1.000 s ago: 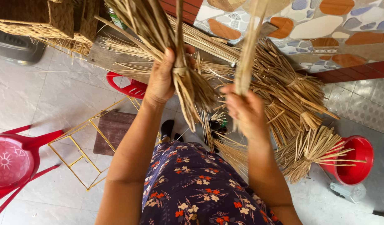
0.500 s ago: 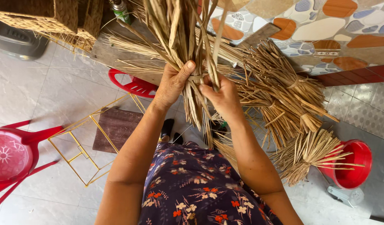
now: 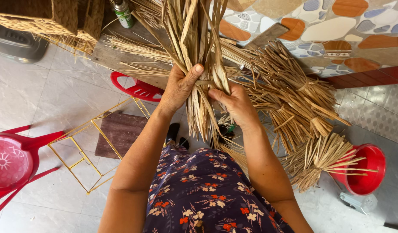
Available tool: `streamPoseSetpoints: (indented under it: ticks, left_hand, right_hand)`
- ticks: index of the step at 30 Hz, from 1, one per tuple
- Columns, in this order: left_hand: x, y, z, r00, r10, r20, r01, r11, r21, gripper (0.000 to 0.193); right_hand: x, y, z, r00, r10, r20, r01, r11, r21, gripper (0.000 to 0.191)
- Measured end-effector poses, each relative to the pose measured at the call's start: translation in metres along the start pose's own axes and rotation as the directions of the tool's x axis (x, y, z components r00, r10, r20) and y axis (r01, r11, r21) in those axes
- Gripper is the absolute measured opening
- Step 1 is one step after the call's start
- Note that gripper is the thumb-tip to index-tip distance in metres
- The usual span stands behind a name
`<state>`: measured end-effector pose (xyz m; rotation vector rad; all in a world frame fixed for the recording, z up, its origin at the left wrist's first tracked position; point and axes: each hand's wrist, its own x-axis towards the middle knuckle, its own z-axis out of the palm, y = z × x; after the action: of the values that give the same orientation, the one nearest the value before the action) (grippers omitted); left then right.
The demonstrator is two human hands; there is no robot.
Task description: The person sits on a low stool and repeatedly picks up bundles of dried straw-like stalks from a bucket, separates individual stalks, and places them into a yellow wire frame. The person also moves a red plastic chair and briefly stands to handle a larger bundle of stalks before returning to the stool to continue sorting.
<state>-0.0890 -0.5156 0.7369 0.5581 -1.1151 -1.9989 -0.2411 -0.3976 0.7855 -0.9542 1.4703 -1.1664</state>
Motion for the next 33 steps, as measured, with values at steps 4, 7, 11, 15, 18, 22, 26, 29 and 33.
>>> streamPoseSetpoints:
  ticks: [4, 7, 11, 15, 18, 22, 26, 29, 33]
  left_hand:
    - [-0.01, 0.01, -0.006, 0.996, -0.038, 0.086, 0.03, 0.996, 0.089, 0.066]
    - [-0.018, 0.012, -0.008, 0.999, -0.01, 0.052, 0.003, 0.991, 0.137, 0.067]
    - [-0.008, 0.019, -0.021, 0.955, 0.181, -0.235, -0.169, 0.983, 0.072, 0.061]
    - [-0.004, 0.049, -0.065, 0.908, 0.207, -0.364, -0.261, 0.96, -0.105, 0.049]
    - [-0.019, 0.065, -0.083, 0.923, 0.184, -0.338, -0.265, 0.941, -0.21, 0.036]
    - [-0.027, 0.076, -0.074, 0.968, 0.099, -0.232, -0.164, 0.944, -0.285, 0.031]
    - [-0.026, 0.058, -0.028, 0.993, 0.038, -0.116, -0.077, 0.93, -0.359, 0.027]
    - [-0.022, 0.045, -0.002, 0.998, 0.016, -0.066, -0.036, 0.947, -0.318, 0.028]
    - [-0.025, 0.034, 0.009, 0.994, 0.047, -0.095, -0.057, 0.993, -0.104, 0.03]
  right_hand:
    - [0.002, 0.008, 0.002, 1.0, 0.017, -0.008, -0.016, 0.999, 0.037, 0.023]
    - [0.005, 0.018, 0.008, 0.999, 0.024, 0.025, -0.024, 1.0, 0.013, 0.028]
    - [-0.006, 0.042, 0.028, 0.989, 0.137, 0.063, -0.122, 0.973, -0.198, 0.038]
    - [-0.045, 0.053, 0.006, 0.917, 0.062, 0.394, -0.039, 0.997, -0.065, 0.029]
    - [-0.07, 0.035, -0.043, 0.906, 0.118, 0.406, -0.157, 0.986, 0.064, 0.024]
    - [-0.069, 0.0, -0.075, 0.975, -0.133, 0.178, 0.069, 0.942, 0.329, 0.023]
    - [-0.049, -0.013, -0.033, 0.995, -0.017, -0.101, 0.043, 0.963, 0.266, 0.02]
    - [-0.018, -0.01, 0.008, 0.997, -0.033, -0.068, 0.037, 0.998, 0.057, 0.017]
    - [0.007, -0.006, 0.028, 0.967, -0.248, -0.06, 0.229, 0.947, -0.225, 0.013]
